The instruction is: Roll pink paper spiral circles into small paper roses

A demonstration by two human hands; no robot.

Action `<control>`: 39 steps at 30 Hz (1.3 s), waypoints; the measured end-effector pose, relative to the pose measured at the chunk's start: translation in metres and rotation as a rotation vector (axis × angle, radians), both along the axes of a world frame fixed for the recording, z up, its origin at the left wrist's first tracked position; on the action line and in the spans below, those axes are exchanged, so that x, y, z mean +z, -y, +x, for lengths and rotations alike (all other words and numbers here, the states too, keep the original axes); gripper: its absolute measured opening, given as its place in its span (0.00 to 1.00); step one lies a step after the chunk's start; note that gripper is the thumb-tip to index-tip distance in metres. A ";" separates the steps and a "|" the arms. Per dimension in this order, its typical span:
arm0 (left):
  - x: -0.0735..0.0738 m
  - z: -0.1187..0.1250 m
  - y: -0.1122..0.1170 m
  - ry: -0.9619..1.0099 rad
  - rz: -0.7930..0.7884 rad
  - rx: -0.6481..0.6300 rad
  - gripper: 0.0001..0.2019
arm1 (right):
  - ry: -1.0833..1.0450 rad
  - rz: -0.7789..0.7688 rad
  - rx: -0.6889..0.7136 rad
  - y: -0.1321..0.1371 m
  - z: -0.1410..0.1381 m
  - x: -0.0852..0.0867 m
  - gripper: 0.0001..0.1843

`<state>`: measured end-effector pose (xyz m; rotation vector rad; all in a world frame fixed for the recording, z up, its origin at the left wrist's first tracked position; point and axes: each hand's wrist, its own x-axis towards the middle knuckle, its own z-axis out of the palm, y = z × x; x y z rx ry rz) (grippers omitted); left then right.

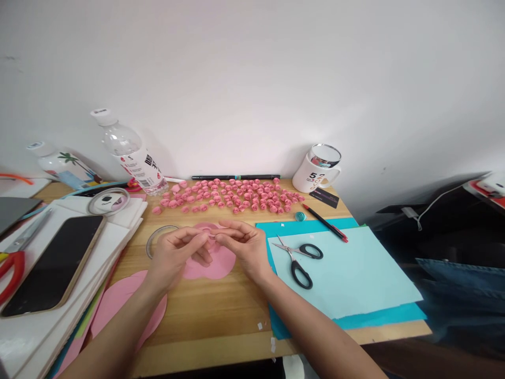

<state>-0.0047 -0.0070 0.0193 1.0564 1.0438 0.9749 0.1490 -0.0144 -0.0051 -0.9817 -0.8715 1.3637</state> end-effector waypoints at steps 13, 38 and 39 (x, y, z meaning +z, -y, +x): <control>-0.003 0.001 -0.001 -0.312 0.281 0.047 0.06 | 0.093 -0.014 -0.076 -0.002 0.001 -0.002 0.17; 0.005 -0.001 -0.001 -0.214 0.247 -0.070 0.07 | -0.059 -0.045 -0.007 -0.004 0.000 -0.006 0.16; 0.005 -0.002 -0.002 -0.210 0.253 -0.075 0.07 | -0.050 -0.045 -0.011 -0.004 0.001 -0.007 0.16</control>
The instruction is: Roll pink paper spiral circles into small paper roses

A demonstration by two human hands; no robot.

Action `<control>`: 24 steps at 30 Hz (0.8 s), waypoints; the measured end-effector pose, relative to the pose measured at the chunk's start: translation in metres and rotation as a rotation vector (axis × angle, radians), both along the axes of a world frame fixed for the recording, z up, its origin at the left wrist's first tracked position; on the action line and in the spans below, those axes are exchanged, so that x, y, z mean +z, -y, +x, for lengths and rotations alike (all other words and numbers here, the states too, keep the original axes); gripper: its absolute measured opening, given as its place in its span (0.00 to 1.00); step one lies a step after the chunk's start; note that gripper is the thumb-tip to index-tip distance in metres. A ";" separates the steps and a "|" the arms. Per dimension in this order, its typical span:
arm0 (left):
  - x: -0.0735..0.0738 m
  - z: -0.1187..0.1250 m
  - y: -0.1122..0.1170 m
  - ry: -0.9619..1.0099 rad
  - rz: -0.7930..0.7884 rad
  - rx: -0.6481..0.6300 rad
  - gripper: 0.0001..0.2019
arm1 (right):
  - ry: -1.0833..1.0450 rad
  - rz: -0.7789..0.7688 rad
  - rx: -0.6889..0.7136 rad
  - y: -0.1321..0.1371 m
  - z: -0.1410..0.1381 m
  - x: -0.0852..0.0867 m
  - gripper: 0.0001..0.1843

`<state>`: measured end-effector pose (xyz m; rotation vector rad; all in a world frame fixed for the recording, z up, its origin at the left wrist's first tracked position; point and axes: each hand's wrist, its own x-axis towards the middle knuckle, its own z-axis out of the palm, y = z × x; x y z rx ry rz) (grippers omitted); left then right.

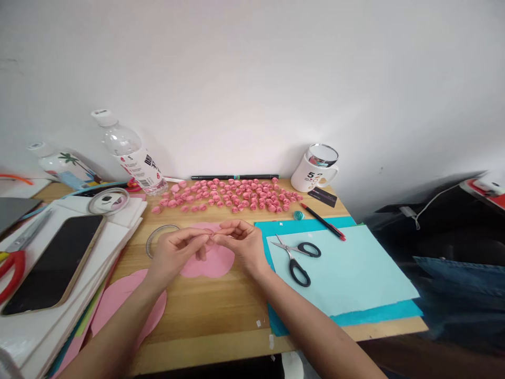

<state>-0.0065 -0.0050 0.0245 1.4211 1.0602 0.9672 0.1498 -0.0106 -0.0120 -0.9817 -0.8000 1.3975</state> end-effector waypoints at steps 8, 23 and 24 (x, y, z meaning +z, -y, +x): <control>-0.004 -0.002 -0.001 0.014 -0.057 -0.096 0.09 | 0.049 0.061 0.039 0.000 0.002 -0.001 0.17; 0.005 -0.007 -0.001 -0.003 -0.062 -0.292 0.11 | 0.061 0.108 0.223 0.001 0.003 0.014 0.18; 0.005 -0.007 -0.001 -0.005 -0.058 -0.295 0.11 | 0.069 0.118 0.239 0.001 0.004 0.013 0.18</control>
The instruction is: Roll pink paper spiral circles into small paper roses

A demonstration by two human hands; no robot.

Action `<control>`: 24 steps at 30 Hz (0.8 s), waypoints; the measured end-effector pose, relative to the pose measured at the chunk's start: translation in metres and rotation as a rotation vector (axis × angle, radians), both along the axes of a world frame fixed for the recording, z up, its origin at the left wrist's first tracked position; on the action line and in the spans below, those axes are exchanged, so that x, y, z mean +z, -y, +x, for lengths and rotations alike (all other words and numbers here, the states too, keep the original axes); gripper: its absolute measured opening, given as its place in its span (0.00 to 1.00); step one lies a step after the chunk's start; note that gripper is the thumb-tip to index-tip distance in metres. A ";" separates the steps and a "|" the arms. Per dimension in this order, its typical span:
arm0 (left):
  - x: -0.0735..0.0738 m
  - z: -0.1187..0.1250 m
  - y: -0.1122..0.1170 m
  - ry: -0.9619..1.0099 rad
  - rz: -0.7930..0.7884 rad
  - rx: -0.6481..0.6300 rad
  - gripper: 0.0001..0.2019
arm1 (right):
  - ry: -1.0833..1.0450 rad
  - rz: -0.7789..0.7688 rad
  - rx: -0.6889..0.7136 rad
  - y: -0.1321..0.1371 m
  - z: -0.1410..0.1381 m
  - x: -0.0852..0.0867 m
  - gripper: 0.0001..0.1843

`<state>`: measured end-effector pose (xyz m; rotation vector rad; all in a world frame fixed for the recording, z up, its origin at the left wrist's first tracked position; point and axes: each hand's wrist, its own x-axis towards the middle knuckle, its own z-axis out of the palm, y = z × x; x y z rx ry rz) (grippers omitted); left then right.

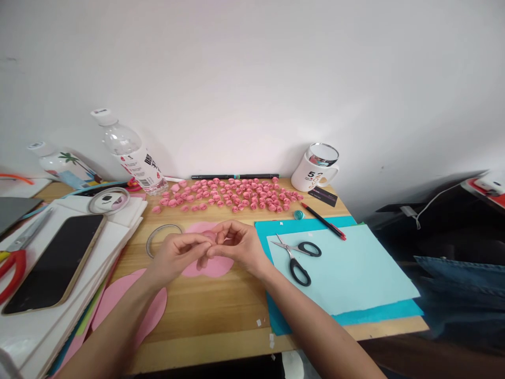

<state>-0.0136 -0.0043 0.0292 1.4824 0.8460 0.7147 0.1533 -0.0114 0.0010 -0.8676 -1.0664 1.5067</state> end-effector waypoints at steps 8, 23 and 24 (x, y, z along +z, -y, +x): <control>-0.004 -0.002 0.000 -0.054 -0.049 -0.157 0.14 | 0.070 0.011 0.148 0.001 0.002 -0.001 0.24; -0.010 0.000 -0.001 -0.098 -0.092 -0.138 0.19 | 0.221 0.024 0.144 0.010 -0.005 0.004 0.28; -0.009 0.002 0.000 -0.083 -0.085 -0.079 0.19 | 0.195 0.042 0.095 0.009 -0.004 0.004 0.26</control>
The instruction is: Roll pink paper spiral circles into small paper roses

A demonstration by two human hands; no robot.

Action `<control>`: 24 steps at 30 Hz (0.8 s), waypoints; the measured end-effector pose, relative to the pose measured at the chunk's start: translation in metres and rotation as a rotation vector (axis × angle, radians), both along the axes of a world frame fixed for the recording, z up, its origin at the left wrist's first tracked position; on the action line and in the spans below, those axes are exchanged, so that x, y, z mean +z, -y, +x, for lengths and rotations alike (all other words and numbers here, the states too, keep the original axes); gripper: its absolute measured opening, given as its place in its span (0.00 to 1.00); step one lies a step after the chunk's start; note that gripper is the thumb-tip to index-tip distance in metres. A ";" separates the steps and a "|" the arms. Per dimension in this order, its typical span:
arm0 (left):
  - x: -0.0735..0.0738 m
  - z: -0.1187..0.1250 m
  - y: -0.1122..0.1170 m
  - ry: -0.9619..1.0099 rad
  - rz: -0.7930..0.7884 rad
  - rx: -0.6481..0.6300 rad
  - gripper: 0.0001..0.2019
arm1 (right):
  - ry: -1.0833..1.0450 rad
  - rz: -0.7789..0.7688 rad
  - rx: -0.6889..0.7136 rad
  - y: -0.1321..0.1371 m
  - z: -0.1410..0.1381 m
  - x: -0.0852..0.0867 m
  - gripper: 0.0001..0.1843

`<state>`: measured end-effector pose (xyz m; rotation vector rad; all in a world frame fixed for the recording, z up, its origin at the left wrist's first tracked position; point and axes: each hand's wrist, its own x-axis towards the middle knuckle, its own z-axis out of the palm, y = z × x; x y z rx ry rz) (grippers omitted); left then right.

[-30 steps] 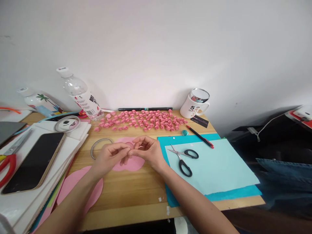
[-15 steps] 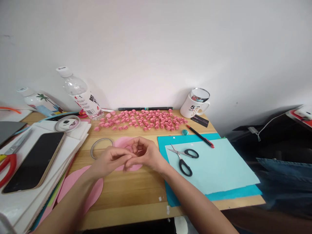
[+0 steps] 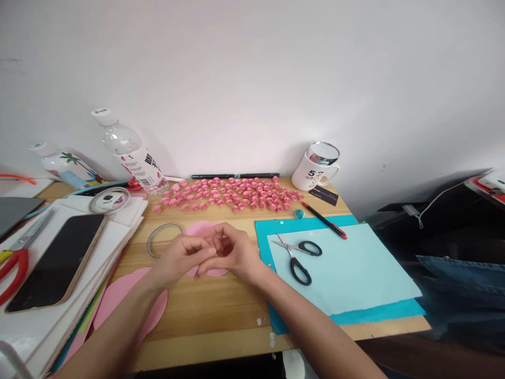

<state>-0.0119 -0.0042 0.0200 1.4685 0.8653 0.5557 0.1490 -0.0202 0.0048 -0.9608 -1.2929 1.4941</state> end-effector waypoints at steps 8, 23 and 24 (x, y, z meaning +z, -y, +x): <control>0.003 0.004 0.001 0.041 0.088 0.284 0.17 | -0.041 0.124 -0.116 -0.004 0.000 -0.001 0.08; 0.001 0.005 0.001 -0.026 0.278 0.315 0.11 | 0.060 0.203 -0.424 -0.004 0.001 -0.005 0.03; 0.000 0.005 0.001 -0.022 0.288 0.333 0.11 | 0.026 0.150 -0.434 -0.005 0.002 -0.005 0.02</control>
